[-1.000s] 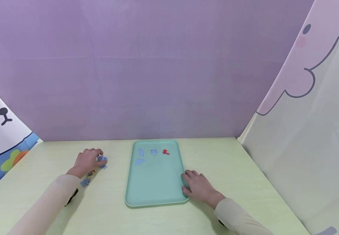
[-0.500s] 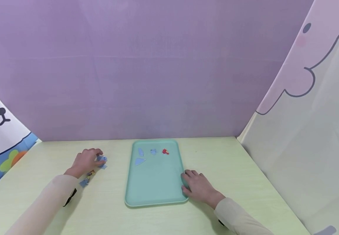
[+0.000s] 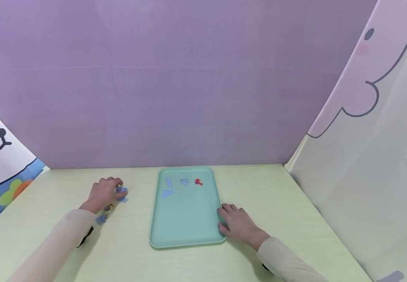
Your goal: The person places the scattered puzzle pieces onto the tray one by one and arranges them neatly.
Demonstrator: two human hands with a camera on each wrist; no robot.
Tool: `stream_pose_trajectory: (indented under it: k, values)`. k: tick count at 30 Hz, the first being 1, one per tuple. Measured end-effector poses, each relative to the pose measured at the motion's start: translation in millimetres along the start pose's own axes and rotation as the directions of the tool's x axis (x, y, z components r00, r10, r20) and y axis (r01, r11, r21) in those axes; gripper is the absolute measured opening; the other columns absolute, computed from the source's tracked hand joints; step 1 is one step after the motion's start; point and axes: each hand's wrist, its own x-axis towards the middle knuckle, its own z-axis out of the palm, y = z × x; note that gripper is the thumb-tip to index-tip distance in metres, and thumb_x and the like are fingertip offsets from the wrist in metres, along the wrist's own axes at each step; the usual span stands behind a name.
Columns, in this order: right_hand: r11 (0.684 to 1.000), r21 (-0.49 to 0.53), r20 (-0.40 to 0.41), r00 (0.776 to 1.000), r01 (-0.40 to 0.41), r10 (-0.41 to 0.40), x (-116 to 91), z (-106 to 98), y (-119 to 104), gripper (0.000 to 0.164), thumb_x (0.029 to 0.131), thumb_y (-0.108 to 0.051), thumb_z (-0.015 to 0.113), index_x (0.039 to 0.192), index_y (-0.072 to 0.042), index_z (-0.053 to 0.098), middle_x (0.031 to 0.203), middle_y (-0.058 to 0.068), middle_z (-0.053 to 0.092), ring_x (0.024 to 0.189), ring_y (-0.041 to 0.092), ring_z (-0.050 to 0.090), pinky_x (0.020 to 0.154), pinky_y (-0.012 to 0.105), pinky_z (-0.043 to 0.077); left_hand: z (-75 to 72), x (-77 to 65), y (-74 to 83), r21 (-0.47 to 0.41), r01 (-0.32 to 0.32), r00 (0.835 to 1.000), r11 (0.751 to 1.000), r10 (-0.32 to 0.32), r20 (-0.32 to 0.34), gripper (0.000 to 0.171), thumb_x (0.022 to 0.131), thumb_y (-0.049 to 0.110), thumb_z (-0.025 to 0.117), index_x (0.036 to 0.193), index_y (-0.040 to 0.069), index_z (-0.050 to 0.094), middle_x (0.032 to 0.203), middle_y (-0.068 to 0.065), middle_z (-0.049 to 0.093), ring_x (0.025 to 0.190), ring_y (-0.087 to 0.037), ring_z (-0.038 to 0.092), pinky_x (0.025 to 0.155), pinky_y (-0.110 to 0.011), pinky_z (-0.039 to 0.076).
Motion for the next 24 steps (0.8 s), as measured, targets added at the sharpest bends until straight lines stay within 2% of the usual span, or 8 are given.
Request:
stream_pose_trajectory:
  k: [9, 17, 24]
  values:
    - [1.0, 0.002, 0.0, 1.0, -0.003, 0.003, -0.4, 0.6, 0.1, 0.043, 0.088, -0.031, 0.054, 0.122, -0.005, 0.052, 0.125, 0.016, 0.052, 0.115, 0.032, 0.049, 0.083, 0.053, 0.046, -3.5, -2.4, -1.5, -0.044, -0.049, 0.999, 0.998, 0.049, 0.009, 0.044, 0.08, 0.034, 0.068, 0.113, 0.006, 0.06, 0.107, -0.012, 0.063, 0.096, -0.039, 0.055, 0.08, -0.057, 0.041]
    - [1.0, 0.005, -0.01, 1.0, 0.008, -0.008, -0.9, 0.1, -0.5, 0.043, 0.088, -0.03, 0.054, 0.122, -0.005, 0.053, 0.124, 0.016, 0.052, 0.114, 0.032, 0.05, 0.082, 0.052, 0.046, -4.4, -1.2, 0.9, -0.068, -0.041, 0.999, 0.997, 0.042, 0.009, 0.04, 0.079, 0.03, 0.07, 0.11, 0.006, 0.061, 0.103, -0.009, 0.066, 0.094, -0.036, 0.057, 0.079, -0.056, 0.041]
    - [1.0, 0.009, -0.006, 1.0, 0.0, 0.0, -0.9, -1.2, -1.0, 0.043, 0.088, -0.03, 0.054, 0.122, -0.005, 0.052, 0.125, 0.016, 0.052, 0.115, 0.032, 0.049, 0.083, 0.053, 0.045, 1.9, 3.9, -1.9, -0.07, -0.053, 0.999, 0.996, 0.052, -0.01, 0.038, 0.078, 0.029, 0.07, 0.108, 0.007, 0.062, 0.1, -0.008, 0.067, 0.092, -0.034, 0.058, 0.078, -0.055, 0.042]
